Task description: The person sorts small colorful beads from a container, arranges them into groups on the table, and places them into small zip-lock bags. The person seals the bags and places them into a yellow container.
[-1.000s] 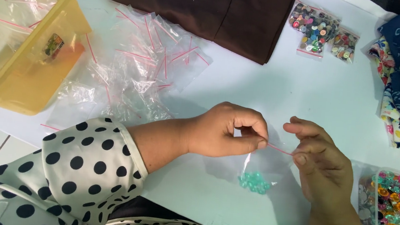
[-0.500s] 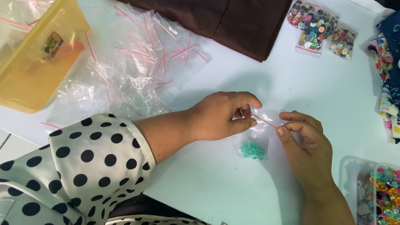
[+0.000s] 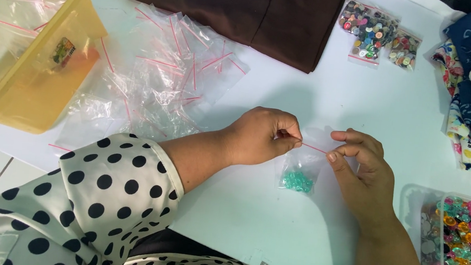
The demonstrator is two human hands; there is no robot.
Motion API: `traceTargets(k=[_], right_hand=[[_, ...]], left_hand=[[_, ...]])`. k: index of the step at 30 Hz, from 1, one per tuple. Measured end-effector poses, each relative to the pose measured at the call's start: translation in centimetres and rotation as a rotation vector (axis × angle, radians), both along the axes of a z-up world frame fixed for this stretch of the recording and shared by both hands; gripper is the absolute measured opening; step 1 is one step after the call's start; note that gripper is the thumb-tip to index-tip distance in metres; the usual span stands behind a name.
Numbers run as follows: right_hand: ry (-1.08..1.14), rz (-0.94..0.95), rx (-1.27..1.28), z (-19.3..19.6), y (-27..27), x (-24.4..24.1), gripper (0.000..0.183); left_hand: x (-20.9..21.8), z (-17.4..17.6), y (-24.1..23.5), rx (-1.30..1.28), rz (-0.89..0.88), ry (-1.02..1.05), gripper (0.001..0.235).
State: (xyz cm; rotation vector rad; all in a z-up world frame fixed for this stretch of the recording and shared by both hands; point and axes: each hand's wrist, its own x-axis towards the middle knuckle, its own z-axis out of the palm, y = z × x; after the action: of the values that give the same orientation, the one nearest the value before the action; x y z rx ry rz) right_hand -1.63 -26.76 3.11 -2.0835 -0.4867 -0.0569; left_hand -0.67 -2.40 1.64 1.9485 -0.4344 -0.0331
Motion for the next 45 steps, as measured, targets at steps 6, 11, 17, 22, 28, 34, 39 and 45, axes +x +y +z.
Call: traceTargets(k=[6,11,17,22,28,34,39,45], right_hand=[[-0.005,0.000,0.003,-0.1,-0.1,-0.1,0.014],[-0.150,-0.003,-0.161,-0.2,-0.3,0.2,0.009],[-0.361,0.102,-0.346,-3.5,-0.7,1.6,0.012],[-0.347,0.131,-0.414,-4.4,-0.1,2.2,0.015],[-0.268,0.110,-0.470,-4.6,-1.0,2.0,0.020],[-0.311,0.160,-0.498,-4.7,-0.9,1.7,0.023],[-0.321,0.286,-0.502,-4.2,-0.3,1.3,0.040],[-0.271,0.278,-0.524,-3.6,-1.3,1.5,0.045]], left_hand=[[0.0,-0.2,0.1,-0.010,0.010,0.006,0.003],[-0.2,-0.1,0.7,0.334,0.113,-0.460,0.032],[-0.5,-1.5,-0.4,0.362,-0.122,-0.730,0.011],[0.2,-1.9,-0.4,0.396,-0.188,-0.644,0.018],[0.6,-1.0,1.3,0.491,-0.348,-0.504,0.014],[0.2,0.5,1.9,0.606,-0.429,-0.437,0.013],[0.1,0.6,1.9,0.660,-0.420,-0.478,0.014],[0.2,-0.2,2.3,0.707,-0.405,-0.503,0.013]])
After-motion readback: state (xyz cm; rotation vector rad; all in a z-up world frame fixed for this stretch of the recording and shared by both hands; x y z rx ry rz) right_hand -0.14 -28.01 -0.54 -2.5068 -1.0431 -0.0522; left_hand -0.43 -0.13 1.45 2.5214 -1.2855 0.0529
